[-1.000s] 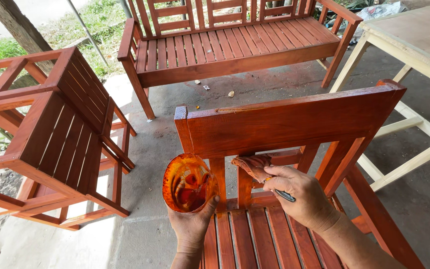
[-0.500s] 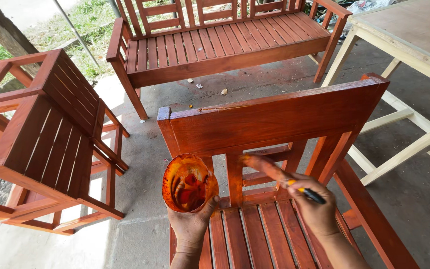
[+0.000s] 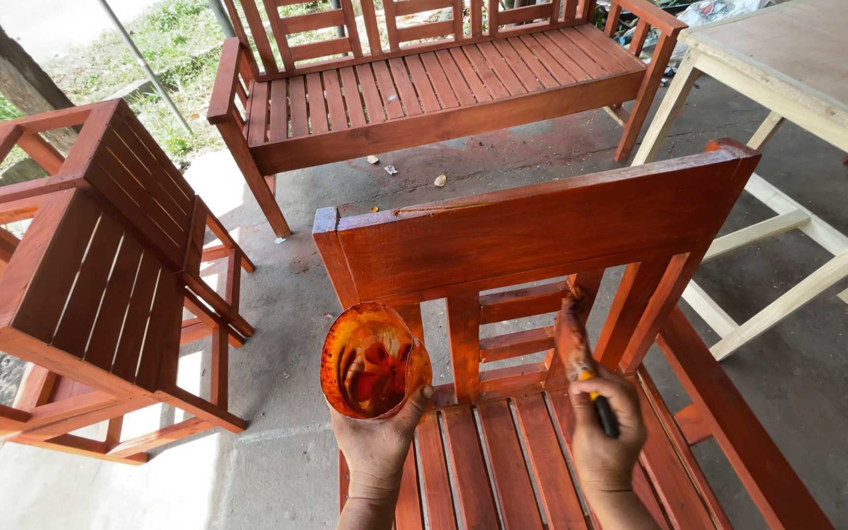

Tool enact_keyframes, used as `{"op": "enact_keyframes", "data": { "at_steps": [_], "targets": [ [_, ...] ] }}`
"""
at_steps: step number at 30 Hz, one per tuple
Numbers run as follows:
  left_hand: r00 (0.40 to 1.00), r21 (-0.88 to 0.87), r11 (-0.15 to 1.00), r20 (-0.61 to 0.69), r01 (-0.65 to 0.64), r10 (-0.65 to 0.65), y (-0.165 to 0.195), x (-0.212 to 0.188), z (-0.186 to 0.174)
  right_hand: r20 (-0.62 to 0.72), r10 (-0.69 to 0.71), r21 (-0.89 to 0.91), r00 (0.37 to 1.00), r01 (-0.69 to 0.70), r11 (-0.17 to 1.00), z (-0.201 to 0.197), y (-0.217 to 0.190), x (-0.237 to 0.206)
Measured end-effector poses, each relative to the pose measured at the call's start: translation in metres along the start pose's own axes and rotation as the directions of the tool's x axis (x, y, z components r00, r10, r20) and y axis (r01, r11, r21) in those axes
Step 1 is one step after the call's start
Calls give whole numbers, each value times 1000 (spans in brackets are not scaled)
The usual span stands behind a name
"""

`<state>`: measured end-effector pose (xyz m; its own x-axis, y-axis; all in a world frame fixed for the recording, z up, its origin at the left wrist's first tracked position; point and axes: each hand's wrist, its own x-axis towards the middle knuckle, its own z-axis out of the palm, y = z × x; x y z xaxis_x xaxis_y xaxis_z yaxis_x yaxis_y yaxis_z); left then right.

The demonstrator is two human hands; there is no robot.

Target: The person applies reddish-brown wood stain to a wooden chair using a brush, holding a stained container in one hand and brushing the seat slats, backrest, and frame. They pause to pour more stain from a plastic jug into the container, then resume brushing the chair surfaces.

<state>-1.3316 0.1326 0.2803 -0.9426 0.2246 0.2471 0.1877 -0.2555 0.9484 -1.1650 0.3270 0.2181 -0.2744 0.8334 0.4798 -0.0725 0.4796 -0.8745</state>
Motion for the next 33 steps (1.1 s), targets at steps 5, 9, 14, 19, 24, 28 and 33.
{"op": "enact_keyframes", "data": {
  "at_steps": [5, 9, 14, 19, 24, 28, 33],
  "targets": [
    [999, 10, 999, -28, 45, -45, -1, -3, -10, 175, 85, 7, 981, -88, 996, 7, 0, -32],
    [999, 58, 998, -9, -31, 32, -3, -5, -9, 206, 219, 127, 954, -248, 960, 16, 8, -47],
    [1000, 61, 998, 9, -3, 2, -4, -10, -6, 330, 80, 69, 940, -109, 992, 28, 36, -34],
    [1000, 87, 996, 18, -18, 16, -7, -11, -7, 251, 87, -49, 964, -77, 996, -11, 63, -5],
    [1000, 15, 1000, -3, -6, 6, -15, -15, -4, 74, 200, -100, 977, -192, 976, -50, 71, 8],
    [1000, 68, 997, 7, -25, 25, -22, -23, -1, -28, 60, -52, 998, -62, 997, -45, 66, -5],
    [1000, 66, 998, 19, -17, 16, -28, -31, 3, 63, 68, 19, 996, -69, 997, 1, 59, -43]
  ]
}}
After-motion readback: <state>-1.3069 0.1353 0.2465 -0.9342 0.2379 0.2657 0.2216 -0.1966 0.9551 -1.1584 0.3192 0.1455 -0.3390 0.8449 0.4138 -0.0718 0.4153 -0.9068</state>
